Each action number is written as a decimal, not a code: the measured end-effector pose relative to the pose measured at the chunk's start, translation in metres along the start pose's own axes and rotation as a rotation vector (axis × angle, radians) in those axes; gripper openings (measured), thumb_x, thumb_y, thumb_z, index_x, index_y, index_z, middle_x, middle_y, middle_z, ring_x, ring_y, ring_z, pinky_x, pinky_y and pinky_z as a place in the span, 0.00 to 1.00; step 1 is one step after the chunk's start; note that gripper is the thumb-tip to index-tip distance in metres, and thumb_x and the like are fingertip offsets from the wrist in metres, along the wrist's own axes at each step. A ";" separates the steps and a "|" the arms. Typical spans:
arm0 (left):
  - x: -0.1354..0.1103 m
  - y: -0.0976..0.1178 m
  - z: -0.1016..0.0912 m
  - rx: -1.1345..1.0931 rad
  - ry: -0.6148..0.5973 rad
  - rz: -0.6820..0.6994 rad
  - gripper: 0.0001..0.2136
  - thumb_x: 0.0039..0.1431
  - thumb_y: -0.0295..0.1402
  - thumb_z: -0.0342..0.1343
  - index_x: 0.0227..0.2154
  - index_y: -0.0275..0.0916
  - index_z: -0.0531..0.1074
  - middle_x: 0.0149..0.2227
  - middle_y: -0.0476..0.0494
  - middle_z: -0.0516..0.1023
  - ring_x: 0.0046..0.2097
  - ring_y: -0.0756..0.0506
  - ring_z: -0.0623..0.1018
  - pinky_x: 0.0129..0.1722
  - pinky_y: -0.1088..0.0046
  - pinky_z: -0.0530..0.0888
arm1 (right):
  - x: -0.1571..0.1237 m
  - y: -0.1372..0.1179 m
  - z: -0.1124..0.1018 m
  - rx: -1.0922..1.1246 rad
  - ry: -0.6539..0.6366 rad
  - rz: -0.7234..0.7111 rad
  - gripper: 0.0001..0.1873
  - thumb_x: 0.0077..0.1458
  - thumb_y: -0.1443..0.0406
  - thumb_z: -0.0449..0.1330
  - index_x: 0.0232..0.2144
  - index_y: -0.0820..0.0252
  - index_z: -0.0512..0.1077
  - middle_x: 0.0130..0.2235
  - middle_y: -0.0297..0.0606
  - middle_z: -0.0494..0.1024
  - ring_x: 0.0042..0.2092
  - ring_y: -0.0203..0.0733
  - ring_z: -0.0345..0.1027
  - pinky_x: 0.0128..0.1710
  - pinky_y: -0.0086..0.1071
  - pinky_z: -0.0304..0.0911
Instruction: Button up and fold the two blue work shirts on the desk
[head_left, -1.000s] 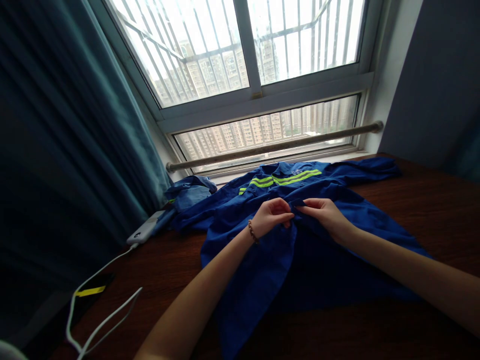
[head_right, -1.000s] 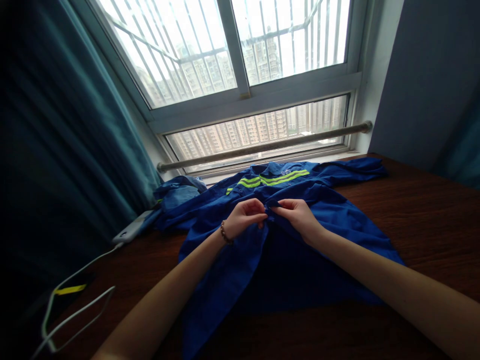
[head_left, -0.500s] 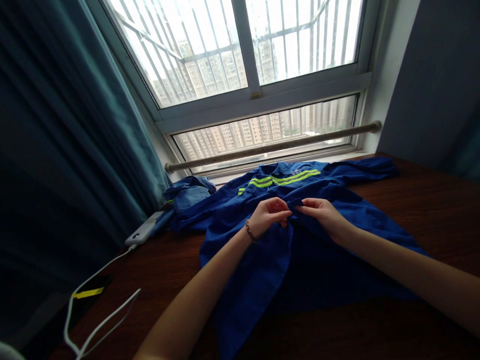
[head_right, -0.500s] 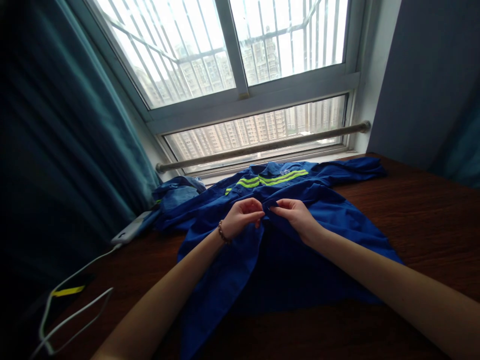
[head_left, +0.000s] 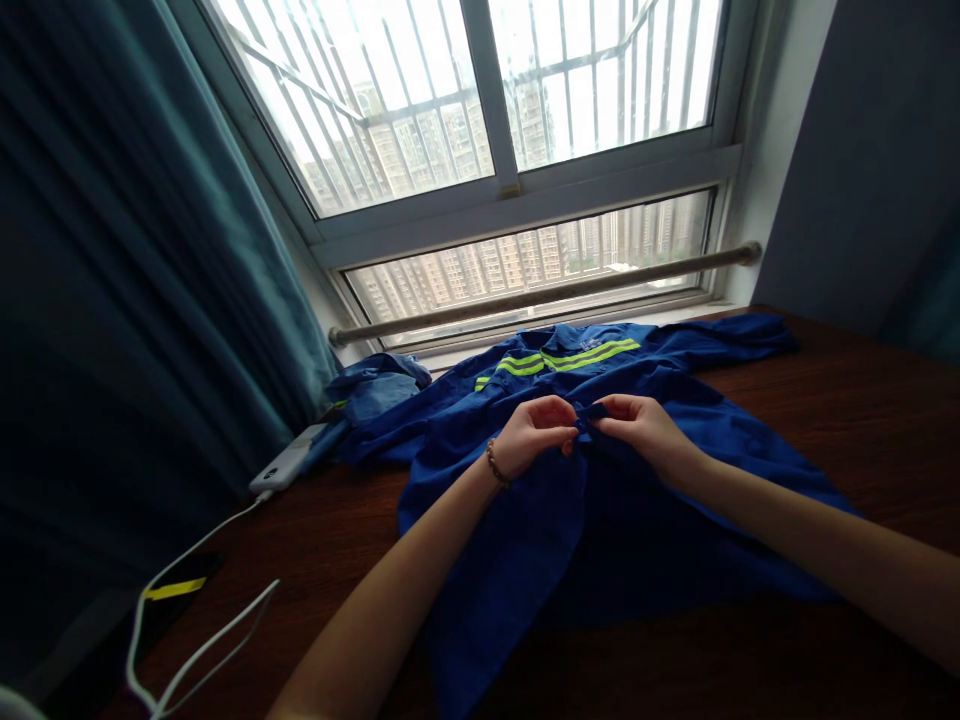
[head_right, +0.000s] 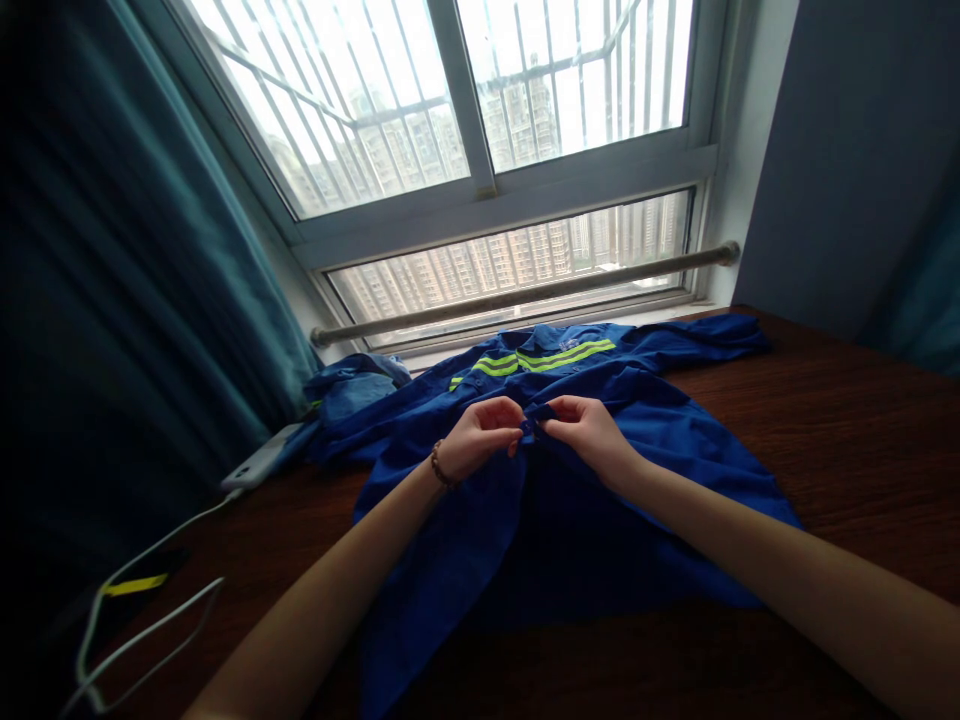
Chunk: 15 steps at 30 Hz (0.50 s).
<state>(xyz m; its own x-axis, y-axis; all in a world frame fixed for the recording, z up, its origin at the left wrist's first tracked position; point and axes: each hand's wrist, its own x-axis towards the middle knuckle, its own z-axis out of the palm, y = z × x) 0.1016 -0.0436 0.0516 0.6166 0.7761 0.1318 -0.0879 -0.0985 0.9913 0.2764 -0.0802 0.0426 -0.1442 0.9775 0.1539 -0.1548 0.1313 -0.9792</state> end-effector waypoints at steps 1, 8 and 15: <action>0.000 0.000 0.000 0.007 -0.010 0.000 0.15 0.40 0.35 0.64 0.30 0.32 0.69 0.26 0.48 0.72 0.23 0.53 0.71 0.24 0.77 0.69 | 0.000 0.000 0.000 -0.053 0.003 -0.027 0.15 0.39 0.62 0.65 0.32 0.63 0.74 0.31 0.36 0.75 0.34 0.40 0.69 0.35 0.29 0.63; -0.001 0.002 0.003 -0.002 0.015 -0.047 0.14 0.38 0.33 0.65 0.27 0.31 0.69 0.20 0.49 0.73 0.22 0.49 0.75 0.24 0.75 0.72 | -0.003 -0.004 0.003 0.007 0.015 0.007 0.15 0.38 0.60 0.66 0.29 0.64 0.74 0.30 0.37 0.75 0.31 0.38 0.68 0.31 0.26 0.62; -0.001 0.005 0.006 0.012 0.058 -0.006 0.13 0.38 0.31 0.65 0.26 0.30 0.69 0.19 0.48 0.74 0.21 0.48 0.75 0.22 0.75 0.73 | -0.003 -0.005 -0.001 0.182 -0.028 0.150 0.15 0.36 0.60 0.68 0.26 0.64 0.73 0.26 0.36 0.74 0.26 0.34 0.67 0.24 0.23 0.60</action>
<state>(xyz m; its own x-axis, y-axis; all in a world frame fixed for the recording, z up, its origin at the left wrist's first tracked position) 0.1049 -0.0489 0.0565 0.5705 0.8116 0.1256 -0.0744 -0.1012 0.9921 0.2783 -0.0834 0.0466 -0.2055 0.9786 0.0145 -0.3030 -0.0495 -0.9517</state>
